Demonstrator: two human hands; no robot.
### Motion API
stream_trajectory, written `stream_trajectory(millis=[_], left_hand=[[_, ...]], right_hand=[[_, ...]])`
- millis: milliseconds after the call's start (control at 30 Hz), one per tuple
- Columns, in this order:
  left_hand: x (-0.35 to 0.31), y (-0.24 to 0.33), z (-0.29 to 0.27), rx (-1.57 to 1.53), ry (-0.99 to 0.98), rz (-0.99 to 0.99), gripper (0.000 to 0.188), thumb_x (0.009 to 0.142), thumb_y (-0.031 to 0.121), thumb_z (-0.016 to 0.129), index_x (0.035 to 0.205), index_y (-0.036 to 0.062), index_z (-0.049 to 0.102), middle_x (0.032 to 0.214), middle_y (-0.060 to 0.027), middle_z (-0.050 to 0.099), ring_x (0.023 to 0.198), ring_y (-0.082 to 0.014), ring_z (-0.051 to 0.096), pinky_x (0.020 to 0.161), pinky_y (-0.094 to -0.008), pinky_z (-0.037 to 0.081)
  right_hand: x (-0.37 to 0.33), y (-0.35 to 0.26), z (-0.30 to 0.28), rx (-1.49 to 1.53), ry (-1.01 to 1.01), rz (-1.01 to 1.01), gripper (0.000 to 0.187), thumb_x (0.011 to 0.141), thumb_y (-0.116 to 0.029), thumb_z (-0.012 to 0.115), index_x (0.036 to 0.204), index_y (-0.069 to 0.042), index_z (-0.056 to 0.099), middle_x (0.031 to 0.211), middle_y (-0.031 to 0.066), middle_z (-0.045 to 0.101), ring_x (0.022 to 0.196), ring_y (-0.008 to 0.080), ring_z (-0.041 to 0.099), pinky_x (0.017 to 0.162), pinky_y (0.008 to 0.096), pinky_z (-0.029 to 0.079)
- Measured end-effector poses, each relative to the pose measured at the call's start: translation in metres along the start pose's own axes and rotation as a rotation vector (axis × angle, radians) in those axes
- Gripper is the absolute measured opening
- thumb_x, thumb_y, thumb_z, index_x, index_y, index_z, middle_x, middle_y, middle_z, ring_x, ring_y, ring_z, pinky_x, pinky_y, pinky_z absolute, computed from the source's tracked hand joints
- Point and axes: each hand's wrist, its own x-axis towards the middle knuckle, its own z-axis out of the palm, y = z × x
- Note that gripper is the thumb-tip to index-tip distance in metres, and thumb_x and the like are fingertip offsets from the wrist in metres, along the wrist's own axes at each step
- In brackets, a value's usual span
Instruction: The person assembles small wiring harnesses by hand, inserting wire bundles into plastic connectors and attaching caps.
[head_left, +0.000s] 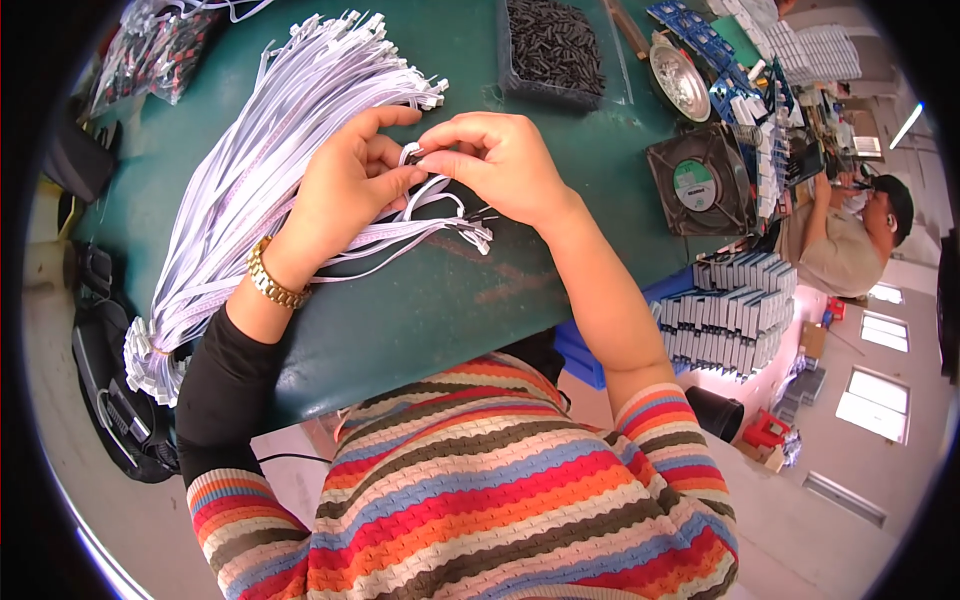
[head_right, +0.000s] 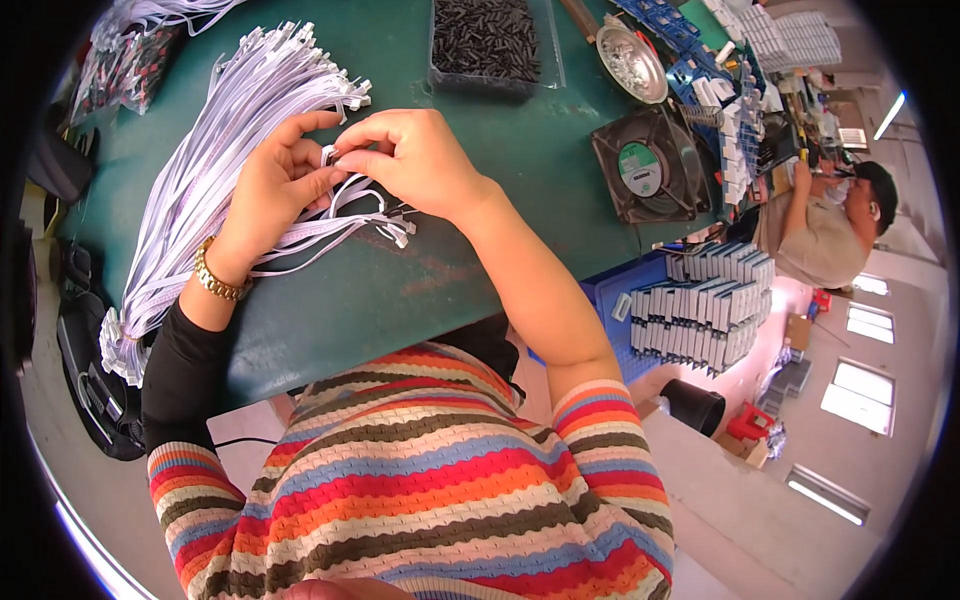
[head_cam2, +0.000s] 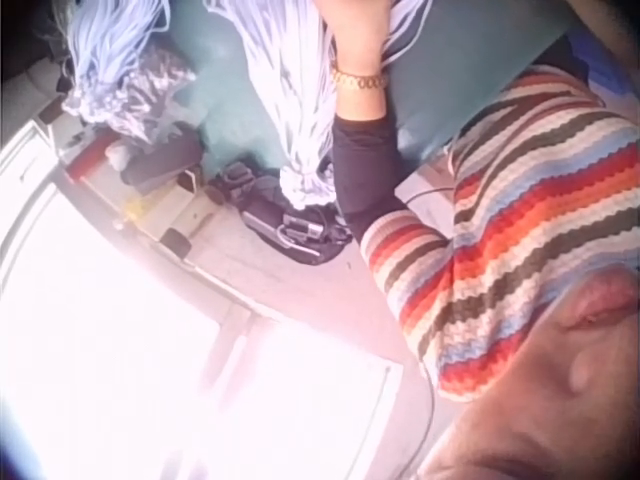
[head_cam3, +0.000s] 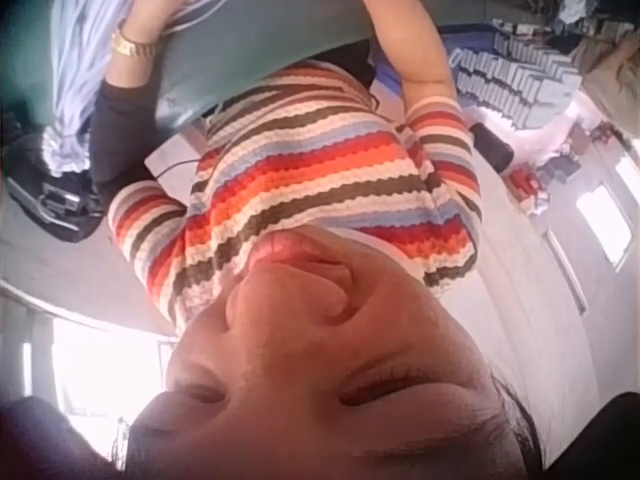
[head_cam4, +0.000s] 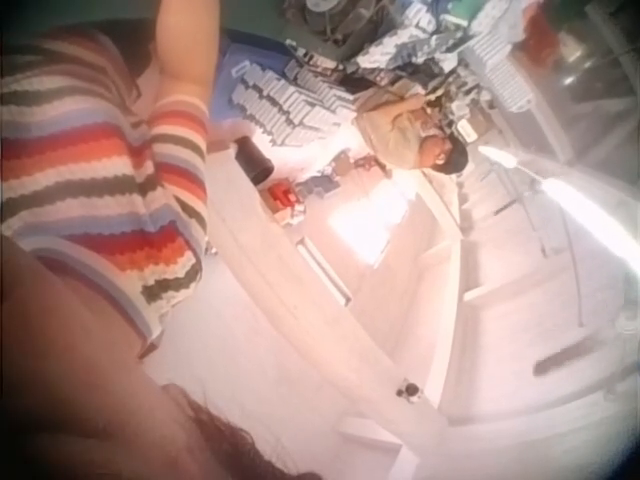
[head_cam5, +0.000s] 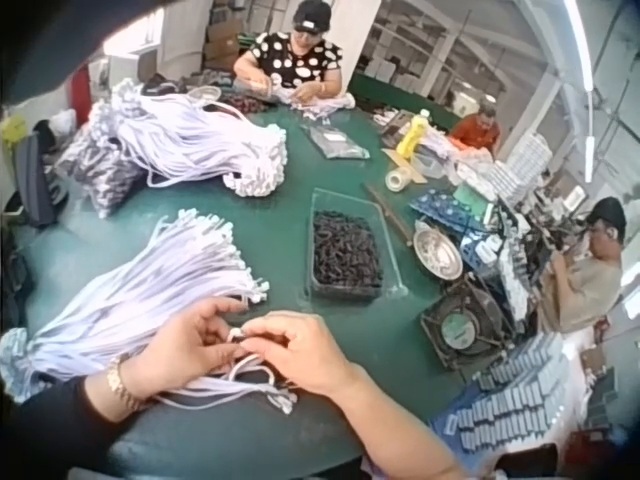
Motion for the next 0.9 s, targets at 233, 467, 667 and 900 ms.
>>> stream_trajectory(millis=[233, 467, 667, 900], left_hand=[[0.0, -0.004, 0.0, -0.023, -0.009, 0.016, 0.032, 0.084, -0.001, 0.067, 0.114, -0.0008, 0.057, 0.077, 0.0002, 0.061, 0.063, -0.0038, 0.057, 0.056, -0.0172, 0.046], [-0.001, -0.004, 0.0, -0.064, -0.029, 0.048, 0.02, 0.084, 0.007, 0.071, 0.1, -0.0006, 0.062, 0.079, 0.0013, 0.064, 0.063, -0.0021, 0.055, 0.057, -0.0163, 0.044], [-0.002, -0.004, -0.002, -0.056, -0.025, 0.035, 0.015, 0.085, 0.014, 0.071, 0.092, 0.0014, 0.065, 0.073, 0.0027, 0.062, 0.06, -0.0016, 0.053, 0.055, -0.0164, 0.043], [-0.004, 0.001, -0.001, -0.082, -0.034, 0.003, 0.013, 0.084, 0.01, 0.07, 0.092, -0.0001, 0.068, 0.074, -0.0007, 0.065, 0.06, -0.0038, 0.055, 0.056, -0.0181, 0.045]], right_hand=[[0.0, -0.002, -0.002, 0.028, 0.006, 0.121, 0.012, 0.081, -0.003, 0.07, 0.092, 0.004, 0.068, 0.081, 0.0067, 0.069, 0.072, 0.0077, 0.063, 0.064, 0.0221, 0.05], [-0.004, -0.004, 0.001, 0.037, 0.049, 0.032, 0.008, 0.082, -0.002, 0.069, 0.088, 0.004, 0.068, 0.079, 0.0059, 0.069, 0.072, 0.0082, 0.063, 0.065, 0.0212, 0.051], [-0.005, -0.002, 0.004, -0.004, 0.056, -0.044, 0.007, 0.081, -0.004, 0.069, 0.085, 0.003, 0.068, 0.078, 0.0055, 0.069, 0.069, 0.0075, 0.063, 0.063, 0.0219, 0.05], [-0.004, -0.002, 0.006, -0.289, 0.132, -0.274, 0.012, 0.079, -0.005, 0.071, 0.077, -0.002, 0.06, 0.068, 0.0063, 0.061, 0.058, 0.0153, 0.057, 0.053, 0.0273, 0.045]])
